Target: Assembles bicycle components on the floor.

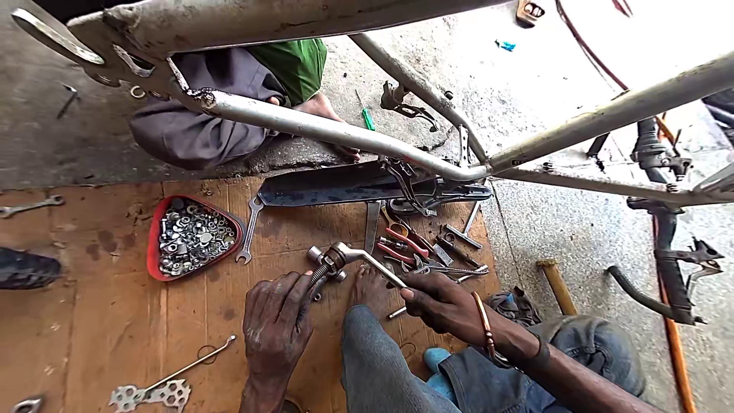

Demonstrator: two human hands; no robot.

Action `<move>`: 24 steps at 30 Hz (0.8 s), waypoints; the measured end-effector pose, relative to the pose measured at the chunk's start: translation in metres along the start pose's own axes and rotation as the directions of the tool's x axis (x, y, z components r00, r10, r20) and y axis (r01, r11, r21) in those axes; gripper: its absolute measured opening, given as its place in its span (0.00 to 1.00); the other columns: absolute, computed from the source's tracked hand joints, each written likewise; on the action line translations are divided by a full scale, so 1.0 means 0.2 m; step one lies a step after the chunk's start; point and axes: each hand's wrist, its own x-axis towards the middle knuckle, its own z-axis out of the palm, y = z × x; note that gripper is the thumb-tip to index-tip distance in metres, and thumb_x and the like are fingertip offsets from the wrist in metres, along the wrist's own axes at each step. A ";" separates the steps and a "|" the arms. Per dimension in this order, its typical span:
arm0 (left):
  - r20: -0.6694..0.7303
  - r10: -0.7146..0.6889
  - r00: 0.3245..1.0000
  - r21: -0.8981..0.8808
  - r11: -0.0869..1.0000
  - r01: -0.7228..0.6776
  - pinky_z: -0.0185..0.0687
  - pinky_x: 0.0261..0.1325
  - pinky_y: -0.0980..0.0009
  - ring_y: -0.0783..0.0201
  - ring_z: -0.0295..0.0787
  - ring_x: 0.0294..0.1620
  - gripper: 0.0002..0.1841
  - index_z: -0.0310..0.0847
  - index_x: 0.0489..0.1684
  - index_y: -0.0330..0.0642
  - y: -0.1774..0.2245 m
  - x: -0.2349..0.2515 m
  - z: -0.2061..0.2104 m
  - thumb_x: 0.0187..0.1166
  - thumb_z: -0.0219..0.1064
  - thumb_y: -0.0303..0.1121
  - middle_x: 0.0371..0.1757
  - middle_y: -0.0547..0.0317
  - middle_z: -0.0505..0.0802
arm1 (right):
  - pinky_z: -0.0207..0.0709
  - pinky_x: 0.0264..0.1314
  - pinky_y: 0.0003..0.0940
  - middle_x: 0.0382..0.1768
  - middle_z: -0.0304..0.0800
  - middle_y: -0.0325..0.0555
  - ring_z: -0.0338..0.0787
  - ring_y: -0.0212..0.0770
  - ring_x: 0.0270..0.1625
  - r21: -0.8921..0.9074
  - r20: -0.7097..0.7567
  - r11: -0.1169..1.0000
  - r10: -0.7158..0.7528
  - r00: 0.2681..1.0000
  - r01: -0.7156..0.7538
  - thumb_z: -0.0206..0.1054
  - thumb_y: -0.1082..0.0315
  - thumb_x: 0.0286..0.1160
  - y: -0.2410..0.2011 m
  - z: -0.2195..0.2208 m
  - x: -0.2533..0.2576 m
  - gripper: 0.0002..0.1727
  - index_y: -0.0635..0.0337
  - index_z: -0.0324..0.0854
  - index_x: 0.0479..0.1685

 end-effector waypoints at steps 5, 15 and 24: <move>-0.012 -0.019 1.000 -0.047 0.999 0.019 0.76 0.64 0.61 0.58 0.88 0.49 0.12 0.93 0.53 0.44 0.02 0.01 -0.03 0.84 0.65 0.36 0.47 0.53 0.95 | 0.67 0.22 0.24 0.23 0.74 0.35 0.71 0.29 0.19 -0.067 -0.059 0.998 -0.021 0.998 0.017 0.52 0.50 0.91 -0.03 0.03 -0.06 0.21 0.55 0.84 0.58; 0.101 -0.267 0.958 -0.112 0.954 0.278 0.84 0.66 0.58 0.56 0.92 0.57 0.16 0.92 0.55 0.42 -0.09 -0.11 0.22 0.81 0.67 0.41 0.54 0.54 0.96 | 0.75 0.34 0.31 0.25 0.76 0.38 0.76 0.33 0.26 -0.263 -0.220 0.964 -0.101 0.970 0.041 0.53 0.54 0.92 0.19 0.11 0.16 0.18 0.56 0.84 0.56; 0.275 -0.471 0.838 -0.105 0.852 0.513 0.87 0.66 0.54 0.54 0.91 0.62 0.18 0.86 0.63 0.39 -0.19 -0.32 0.43 0.76 0.74 0.32 0.64 0.47 0.90 | 0.80 0.50 0.41 0.35 0.84 0.44 0.85 0.40 0.39 -0.344 -0.239 0.939 -0.074 0.968 -0.013 0.52 0.56 0.92 0.52 0.18 0.43 0.18 0.57 0.86 0.54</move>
